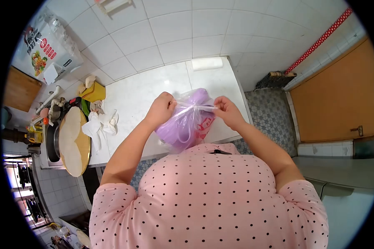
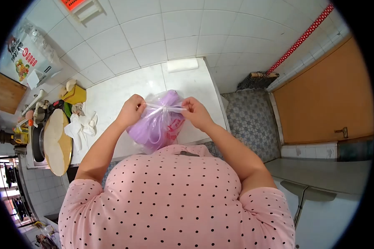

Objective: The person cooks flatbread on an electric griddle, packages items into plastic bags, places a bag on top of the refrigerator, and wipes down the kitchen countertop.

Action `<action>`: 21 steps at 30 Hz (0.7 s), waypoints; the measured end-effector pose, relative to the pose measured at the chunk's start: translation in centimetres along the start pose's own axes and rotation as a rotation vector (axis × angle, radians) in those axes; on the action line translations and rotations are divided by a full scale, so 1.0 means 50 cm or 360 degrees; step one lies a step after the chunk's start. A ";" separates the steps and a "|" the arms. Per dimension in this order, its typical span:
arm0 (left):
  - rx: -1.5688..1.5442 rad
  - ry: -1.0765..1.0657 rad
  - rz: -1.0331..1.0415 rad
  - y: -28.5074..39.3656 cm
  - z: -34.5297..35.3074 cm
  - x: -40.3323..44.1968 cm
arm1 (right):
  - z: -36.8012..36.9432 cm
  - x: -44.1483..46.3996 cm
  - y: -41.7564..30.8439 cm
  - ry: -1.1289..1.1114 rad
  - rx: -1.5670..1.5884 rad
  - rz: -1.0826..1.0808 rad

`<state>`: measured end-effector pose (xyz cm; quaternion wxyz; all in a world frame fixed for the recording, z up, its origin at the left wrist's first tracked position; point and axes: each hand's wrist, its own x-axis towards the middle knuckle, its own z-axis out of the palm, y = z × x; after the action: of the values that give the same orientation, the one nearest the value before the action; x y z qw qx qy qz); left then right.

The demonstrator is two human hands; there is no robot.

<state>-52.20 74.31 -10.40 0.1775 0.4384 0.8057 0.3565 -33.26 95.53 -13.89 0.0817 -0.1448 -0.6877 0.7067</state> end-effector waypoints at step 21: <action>-0.0737 -0.0457 -0.0551 -0.065 -0.060 -0.002 | -0.011 0.031 -0.038 0.0326 0.1180 0.0208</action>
<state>-55.80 71.82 -10.73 0.4424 0.2887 0.7326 0.4292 -34.71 96.63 -12.15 0.1515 -0.2188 -0.3633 0.8928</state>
